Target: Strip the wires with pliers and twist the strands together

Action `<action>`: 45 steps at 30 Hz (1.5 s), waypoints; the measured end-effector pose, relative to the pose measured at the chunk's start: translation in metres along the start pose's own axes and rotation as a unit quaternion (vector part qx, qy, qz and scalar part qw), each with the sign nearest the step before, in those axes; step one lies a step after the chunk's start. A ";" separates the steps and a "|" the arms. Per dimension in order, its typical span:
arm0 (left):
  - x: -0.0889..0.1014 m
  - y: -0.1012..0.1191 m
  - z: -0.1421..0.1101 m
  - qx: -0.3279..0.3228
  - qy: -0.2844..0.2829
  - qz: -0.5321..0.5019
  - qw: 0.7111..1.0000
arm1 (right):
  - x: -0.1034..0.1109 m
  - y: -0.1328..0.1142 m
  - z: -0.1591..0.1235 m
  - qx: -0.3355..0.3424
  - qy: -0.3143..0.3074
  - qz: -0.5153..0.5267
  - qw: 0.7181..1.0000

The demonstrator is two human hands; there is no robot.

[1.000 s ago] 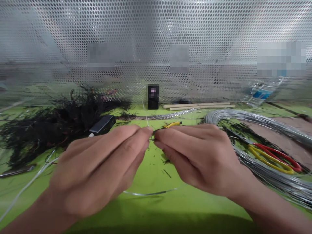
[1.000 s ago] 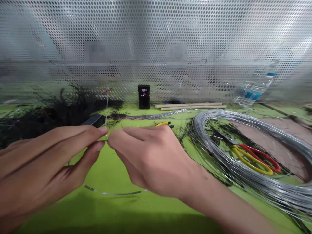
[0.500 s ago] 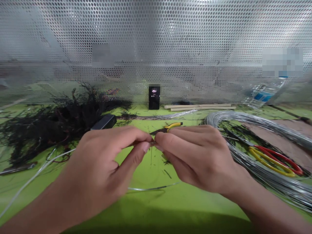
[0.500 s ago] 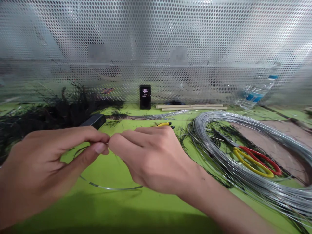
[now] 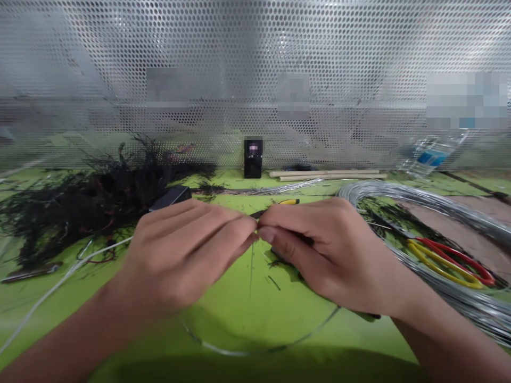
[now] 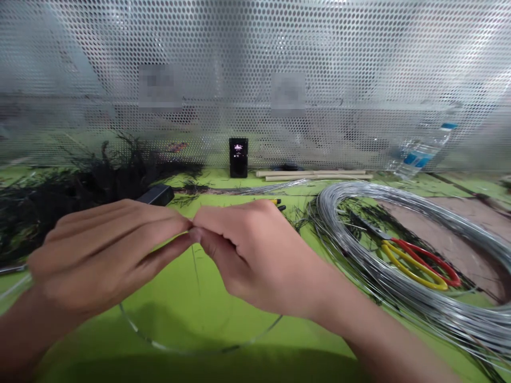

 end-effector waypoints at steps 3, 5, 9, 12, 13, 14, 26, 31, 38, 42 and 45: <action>0.003 0.002 -0.002 0.002 0.005 0.015 1.000 | 0.002 -0.001 0.001 -0.010 0.000 0.000 1.000; 0.005 0.003 -0.002 0.004 0.017 0.011 1.000 | 0.001 -0.001 0.002 0.002 0.003 -0.012 1.000; 0.004 0.002 0.000 0.067 0.012 -0.010 0.998 | -0.001 0.000 0.001 0.031 0.006 -0.024 0.999; 0.002 0.000 0.000 0.128 0.022 -0.033 0.991 | -0.001 0.000 -0.001 0.038 0.002 -0.029 0.999; 0.002 -0.002 0.000 0.150 0.025 -0.049 0.987 | -0.001 -0.001 -0.001 0.040 0.001 -0.031 0.999; 0.002 -0.003 0.001 0.174 0.023 -0.075 0.982 | -0.001 -0.001 -0.002 0.043 0.000 -0.034 0.998; -0.008 -0.019 0.012 0.464 -0.142 -0.429 0.762 | -0.003 0.002 -0.005 0.111 0.014 -0.087 0.990; -0.012 -0.031 0.002 0.524 -0.187 -0.519 0.649 | -0.002 0.015 0.002 0.163 0.018 -0.095 0.982; -0.016 -0.035 -0.001 0.470 -0.251 -0.467 0.706 | -0.010 0.031 0.004 0.210 0.005 -0.090 0.973; -0.008 -0.030 0.006 0.426 -0.225 -0.406 0.777 | -0.007 0.028 0.004 0.202 0.007 -0.027 0.979; 0.000 -0.025 0.009 0.394 -0.198 -0.355 0.824 | -0.007 0.026 0.003 0.196 -0.010 0.008 0.981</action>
Point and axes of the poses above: each hand's wrist, its own z-axis towards the middle knuckle, its own x-axis out of the back of the hand, y = z × x, the point moved 2 cm from there along z, towards the middle knuckle, and after that the axes turned 14 degrees about y, right-handed, at the moved point
